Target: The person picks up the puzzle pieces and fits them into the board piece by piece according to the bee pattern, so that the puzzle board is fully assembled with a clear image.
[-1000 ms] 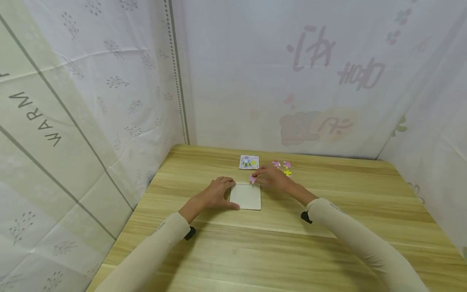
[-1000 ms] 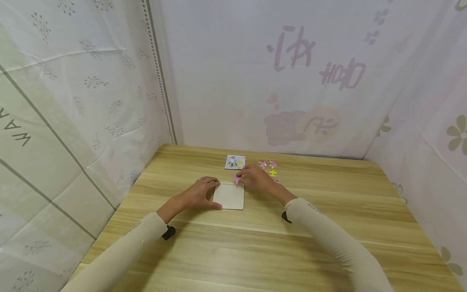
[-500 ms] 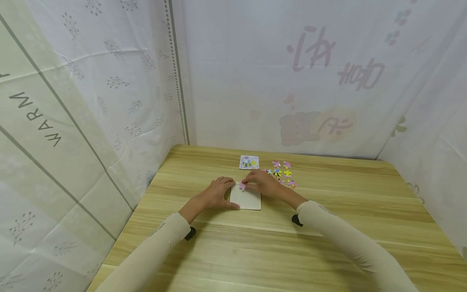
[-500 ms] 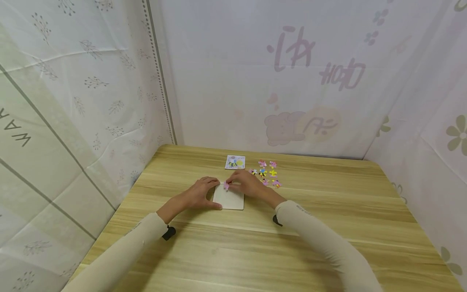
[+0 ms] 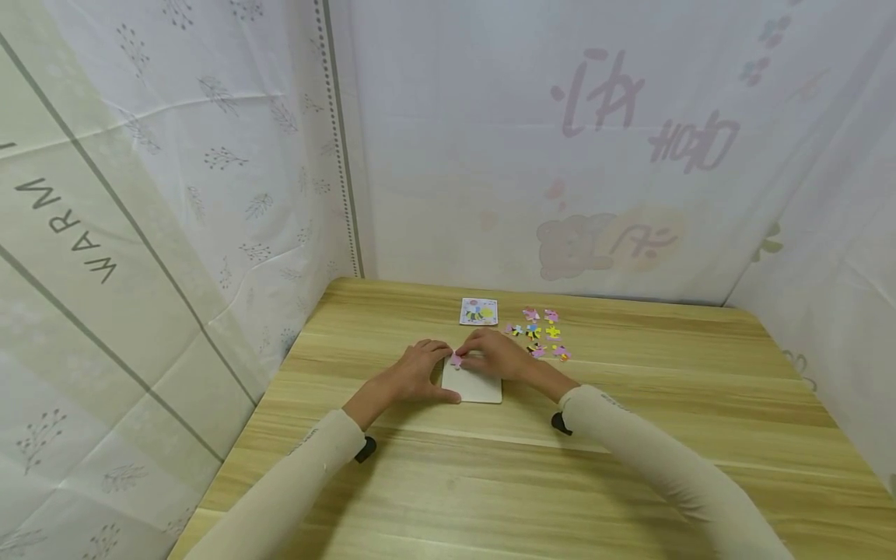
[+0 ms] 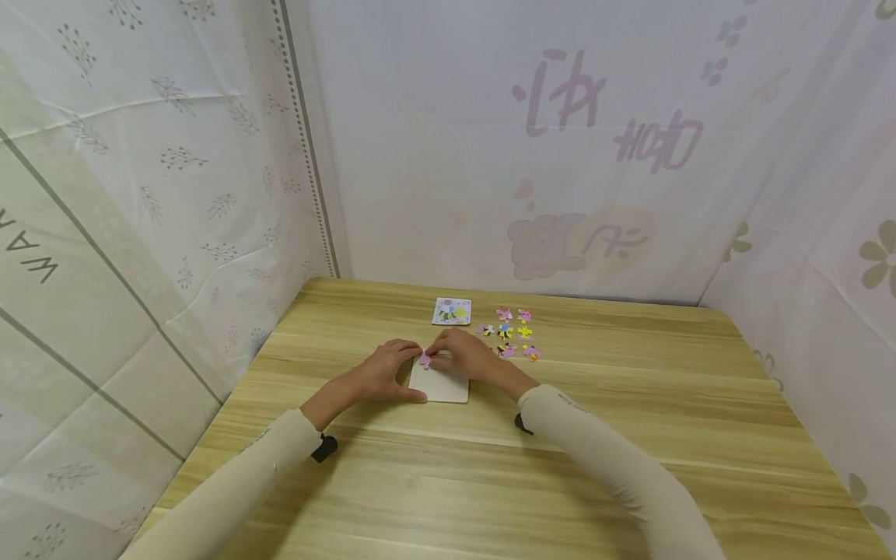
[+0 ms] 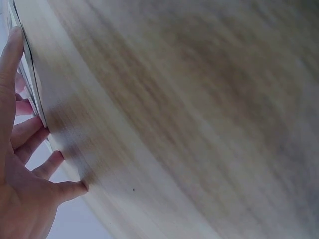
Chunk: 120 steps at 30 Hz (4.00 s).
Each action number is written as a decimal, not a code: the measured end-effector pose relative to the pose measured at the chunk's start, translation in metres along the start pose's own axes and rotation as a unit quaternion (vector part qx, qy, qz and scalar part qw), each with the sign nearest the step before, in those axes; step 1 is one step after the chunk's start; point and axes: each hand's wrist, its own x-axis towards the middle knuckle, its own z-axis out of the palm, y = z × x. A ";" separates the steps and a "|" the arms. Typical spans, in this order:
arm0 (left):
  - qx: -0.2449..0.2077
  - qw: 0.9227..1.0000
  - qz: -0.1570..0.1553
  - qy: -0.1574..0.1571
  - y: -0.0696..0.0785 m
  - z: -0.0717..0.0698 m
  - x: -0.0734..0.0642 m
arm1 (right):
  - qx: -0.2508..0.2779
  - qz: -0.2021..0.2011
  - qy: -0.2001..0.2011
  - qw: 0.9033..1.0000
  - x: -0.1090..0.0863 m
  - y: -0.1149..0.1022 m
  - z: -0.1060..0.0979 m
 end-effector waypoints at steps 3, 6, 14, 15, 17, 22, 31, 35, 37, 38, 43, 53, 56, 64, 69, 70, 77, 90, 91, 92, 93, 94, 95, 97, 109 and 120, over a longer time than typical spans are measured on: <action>-0.004 1.000 -0.001 0.001 0.000 0.000 0.000 | 0.007 -0.001 0.002 1.000 0.001 -0.001 0.001; -0.006 1.000 0.000 0.002 0.000 0.001 0.000 | 0.014 0.000 0.001 1.000 0.001 -0.001 0.001; -0.002 1.000 0.000 0.001 -0.001 0.002 0.002 | 0.028 -0.002 0.002 1.000 0.000 -0.003 0.002; -0.002 1.000 0.000 0.002 -0.002 0.002 0.002 | 0.030 -0.001 0.001 1.000 0.000 -0.003 0.002; -0.004 1.000 0.001 0.005 -0.002 0.002 0.002 | 0.027 0.005 -0.001 1.000 0.000 -0.003 0.003; -0.011 1.000 0.003 0.007 0.000 0.001 0.000 | 0.023 0.030 -0.007 0.999 0.003 -0.003 0.004; -0.019 0.999 0.018 0.018 -0.001 0.001 -0.003 | 0.021 0.071 -0.002 0.997 0.007 -0.002 0.005; -0.007 0.999 0.029 0.020 -0.001 0.001 -0.001 | 0.031 0.077 -0.001 0.997 0.007 -0.001 0.004; -0.004 0.999 0.029 0.018 -0.001 0.001 -0.001 | 0.037 0.078 -0.001 0.996 0.007 -0.001 0.003; -0.001 0.999 0.028 0.016 -0.001 0.000 -0.001 | 0.038 0.077 -0.001 0.996 0.007 -0.001 0.003; 0.015 1.000 0.024 0.009 -0.002 -0.001 0.000 | 0.035 0.072 -0.003 0.997 0.008 0.001 0.003; 0.015 1.000 0.016 0.003 -0.004 -0.002 -0.001 | 0.027 0.060 0.007 0.998 0.004 0.007 -0.005; 0.022 1.000 0.013 -0.001 -0.004 -0.002 -0.001 | 0.036 0.072 0.017 0.997 -0.002 0.016 -0.012; 0.022 1.000 0.007 -0.009 -0.004 -0.004 -0.001 | 0.054 0.137 0.049 0.988 -0.014 0.039 -0.041; 0.017 1.000 0.009 -0.008 -0.003 -0.004 -0.001 | 0.020 0.180 0.071 0.981 -0.021 0.057 -0.056; 0.015 1.000 0.010 -0.007 -0.002 -0.004 -0.001 | 0.016 0.182 0.075 0.980 -0.022 0.061 -0.058; 0.004 1.000 0.009 -0.004 0.000 -0.002 -0.001 | 0.015 0.203 0.088 0.975 -0.029 0.081 -0.069; 0.012 1.000 0.017 -0.001 -0.001 0.000 0.000 | -0.005 0.253 0.061 0.966 -0.034 0.101 -0.070; 0.013 1.000 0.016 -0.003 -0.001 0.000 0.000 | -0.007 0.254 0.060 0.965 -0.034 0.102 -0.070; 0.013 1.000 0.016 -0.003 -0.002 0.000 0.000 | -0.010 0.254 0.058 0.965 -0.033 0.104 -0.069; 0.012 1.000 0.016 -0.003 -0.002 0.000 0.000 | -0.011 0.253 0.056 0.966 -0.033 0.105 -0.069; 0.010 1.000 0.016 -0.003 -0.002 0.000 0.000 | -0.011 0.252 0.054 0.966 -0.033 0.107 -0.068; 0.009 1.000 0.015 -0.003 -0.003 0.000 0.000 | -0.010 0.251 0.053 0.967 -0.032 0.108 -0.068; 0.007 1.000 0.015 -0.002 -0.003 0.001 0.000 | -0.001 0.247 0.052 0.968 -0.031 0.111 -0.067; 0.018 1.000 0.009 -0.004 -0.003 0.001 0.001 | 0.023 0.156 0.035 0.987 -0.028 0.116 -0.066; 0.006 1.000 0.006 -0.002 -0.001 -0.001 -0.002 | 0.026 0.080 0.063 0.994 -0.037 0.108 -0.070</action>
